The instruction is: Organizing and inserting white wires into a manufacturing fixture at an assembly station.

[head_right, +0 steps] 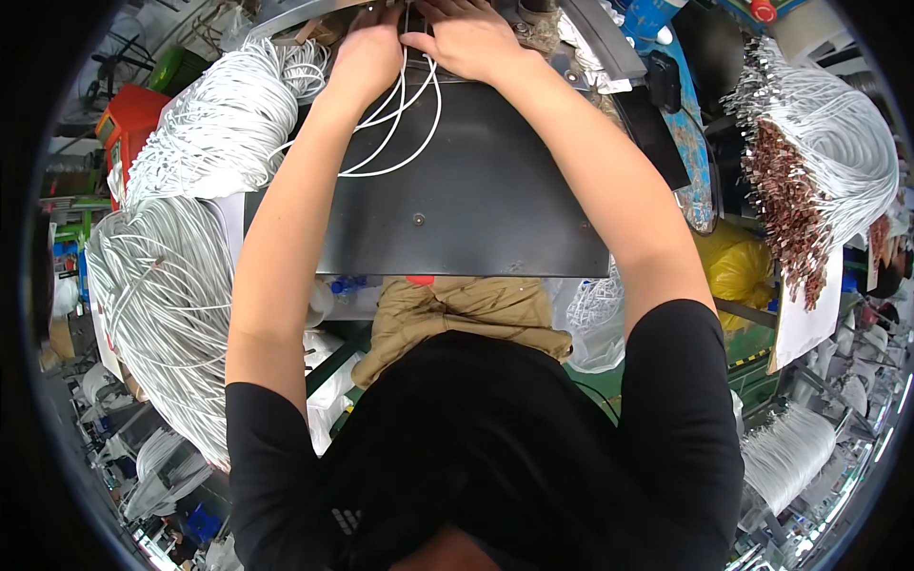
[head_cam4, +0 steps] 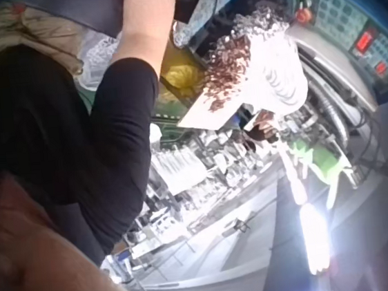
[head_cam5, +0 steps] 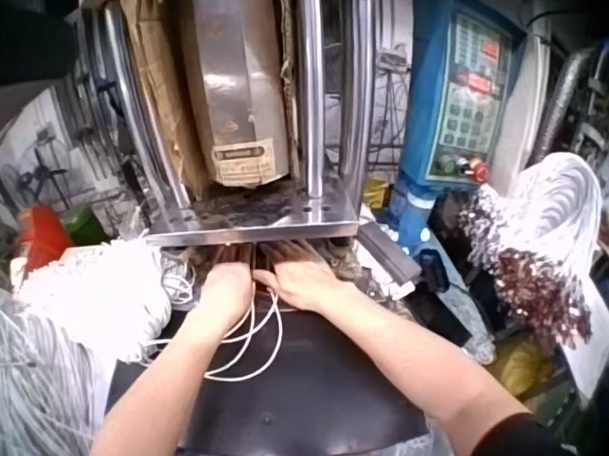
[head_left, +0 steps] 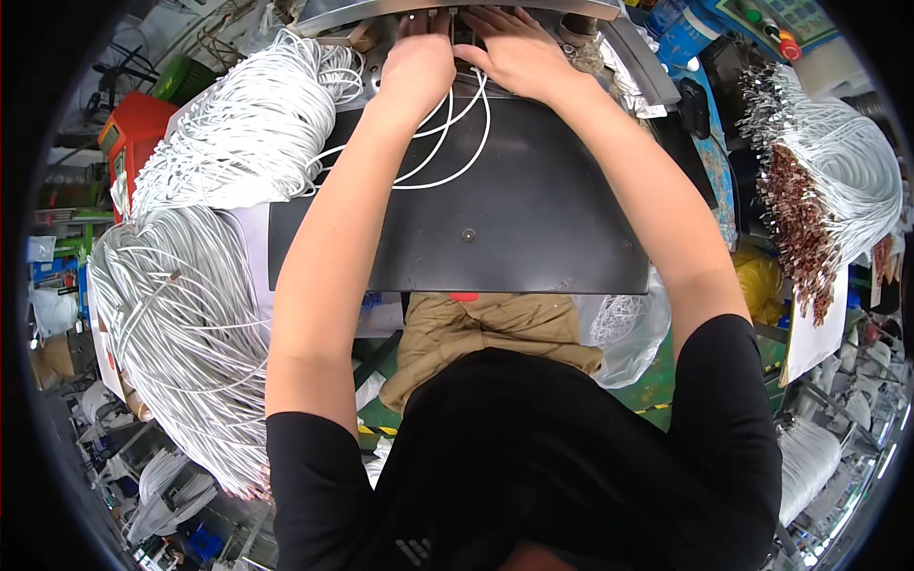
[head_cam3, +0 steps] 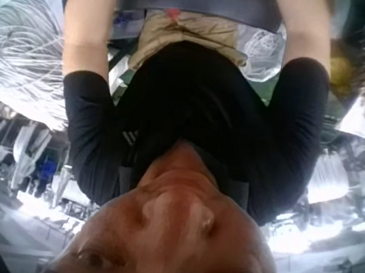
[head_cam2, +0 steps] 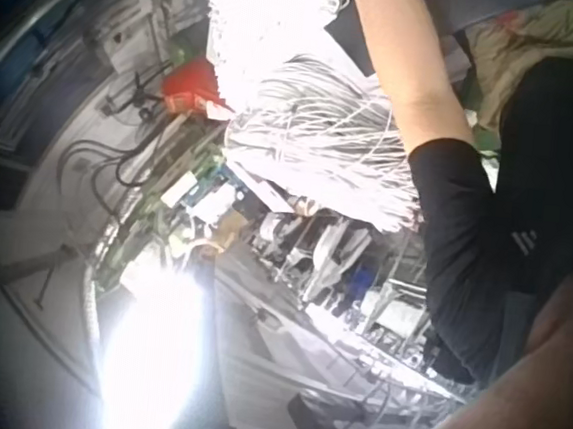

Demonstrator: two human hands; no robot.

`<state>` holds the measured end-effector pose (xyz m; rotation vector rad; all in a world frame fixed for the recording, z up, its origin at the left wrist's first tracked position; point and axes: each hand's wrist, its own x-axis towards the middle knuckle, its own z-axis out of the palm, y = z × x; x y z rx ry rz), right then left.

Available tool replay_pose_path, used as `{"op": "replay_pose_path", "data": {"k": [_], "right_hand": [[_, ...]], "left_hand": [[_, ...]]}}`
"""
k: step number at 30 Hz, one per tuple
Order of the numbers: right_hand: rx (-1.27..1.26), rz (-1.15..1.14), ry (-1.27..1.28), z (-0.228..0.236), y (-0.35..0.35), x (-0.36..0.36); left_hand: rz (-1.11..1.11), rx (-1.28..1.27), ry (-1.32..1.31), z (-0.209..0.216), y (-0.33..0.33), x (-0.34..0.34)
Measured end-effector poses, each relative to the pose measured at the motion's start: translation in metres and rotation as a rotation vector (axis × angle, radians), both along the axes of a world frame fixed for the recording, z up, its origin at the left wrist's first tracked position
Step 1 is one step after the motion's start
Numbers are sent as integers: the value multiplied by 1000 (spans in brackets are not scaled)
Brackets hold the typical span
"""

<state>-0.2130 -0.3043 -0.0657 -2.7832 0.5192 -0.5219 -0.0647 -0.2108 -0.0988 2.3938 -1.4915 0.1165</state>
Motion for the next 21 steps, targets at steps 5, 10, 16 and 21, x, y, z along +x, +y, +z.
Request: {"op": "replay_pose_path", "data": {"k": [5, 10, 16, 21], "right_hand": [[-116, 11, 26, -5, -4, 7], [-514, -183, -293, -38, -7, 10], [-442, -281, -200, -55, -24, 17], [-254, -152, -228, -37, 2, -12]], "left_hand": [[-78, -472, -528, -18, -7, -5], [152, -47, -208, -13, -13, -22], [168, -123, -198, -16, -19, -14], [55, -490, -268, -20, 12, -18]]}}
